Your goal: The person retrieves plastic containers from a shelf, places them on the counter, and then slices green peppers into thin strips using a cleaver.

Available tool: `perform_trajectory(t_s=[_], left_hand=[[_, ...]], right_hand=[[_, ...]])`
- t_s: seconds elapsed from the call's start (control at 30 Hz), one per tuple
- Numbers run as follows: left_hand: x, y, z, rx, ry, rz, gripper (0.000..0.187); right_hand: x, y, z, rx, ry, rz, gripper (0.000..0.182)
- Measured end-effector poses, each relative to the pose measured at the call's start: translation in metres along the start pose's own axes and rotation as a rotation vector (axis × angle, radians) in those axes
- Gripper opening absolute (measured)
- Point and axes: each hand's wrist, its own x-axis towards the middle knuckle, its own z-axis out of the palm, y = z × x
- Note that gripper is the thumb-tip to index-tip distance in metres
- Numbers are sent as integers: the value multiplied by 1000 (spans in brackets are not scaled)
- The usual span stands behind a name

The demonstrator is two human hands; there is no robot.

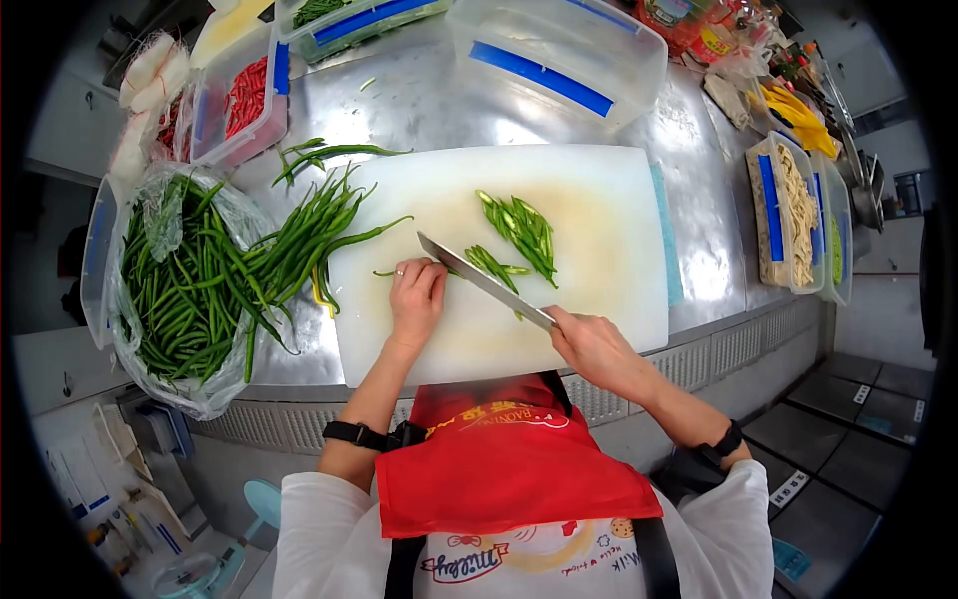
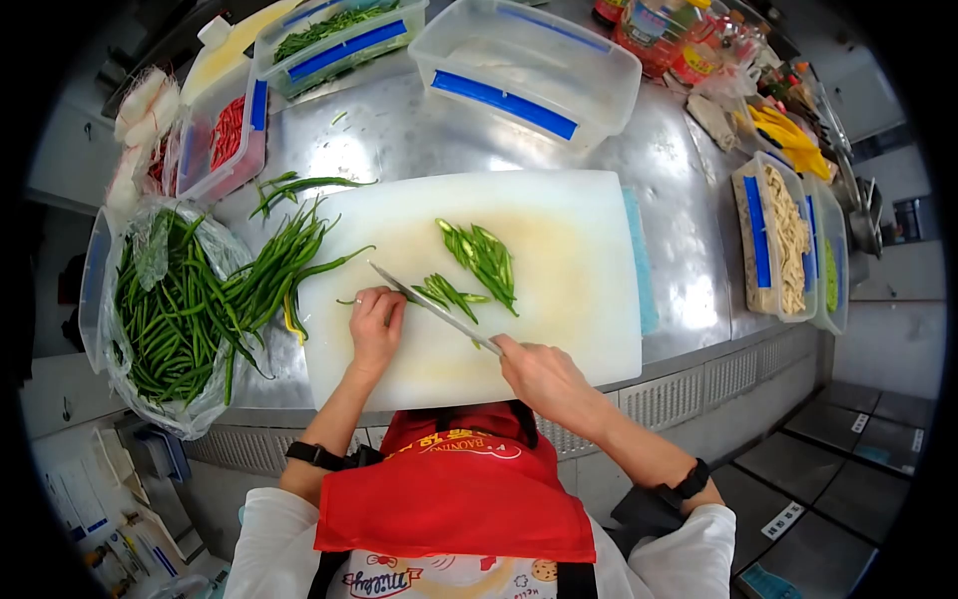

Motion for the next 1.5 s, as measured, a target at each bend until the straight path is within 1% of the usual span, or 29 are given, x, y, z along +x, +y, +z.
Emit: perform_trajectory(t_s=[0.1, 0.17, 0.23, 0.33, 0.4, 0.5, 0.57, 0.7, 0.8, 0.9, 1.0, 1.1, 1.23, 1.3, 1.5], left_hand=[[1, 0, 1, -14, 2, 5, 14], [-1, 0, -2, -26, 14, 8, 15], [1, 1, -11, -35, 35, 9, 14], [-3, -5, -16, 60, 32, -27, 15], [-1, -7, -12, 41, 25, -16, 15], [1, -5, -7, 28, 18, -1, 15], [1, -5, -5, 26, 13, 5, 15], [-1, -6, -7, 27, 16, 17, 15], [-1, -8, -7, 13, 15, 24, 15], [-2, -10, -10, 11, 7, 28, 16], [-1, -9, -9, 7, 25, 33, 16], [0, -8, -9, 3, 35, 40, 15], [-1, -9, -12, -14, -6, 24, 15], [-2, -8, -21, 15, 38, 23, 15], [-5, -21, -24, 47, 53, 4, 16]], right_hand=[[22, 5, 27, -9, 47, -39, 22], [25, 7, 30, 5, 62, -34, 22], [24, 7, 27, 11, 86, -31, 22], [12, 8, 19, 11, 95, -22, 23], [9, 7, 11, 8, 93, -6, 24], [-2, 3, 4, -53, 82, -48, 25], [-4, 2, 0, -76, 56, -40, 25], [6, -1, 7, -52, 17, -7, 25], [19, 8, 23, -45, 66, -47, 25], [16, 9, 19, -22, 93, -63, 24], [5, 1, 3, -29, 45, -41, 22], [5, 1, 4, -31, 10, -39, 21], [20, 5, 25, -8, 44, -43, 21], [20, 9, 28, -6, 68, -56, 22], [7, 1, 10, -1, 63, -62, 22]])
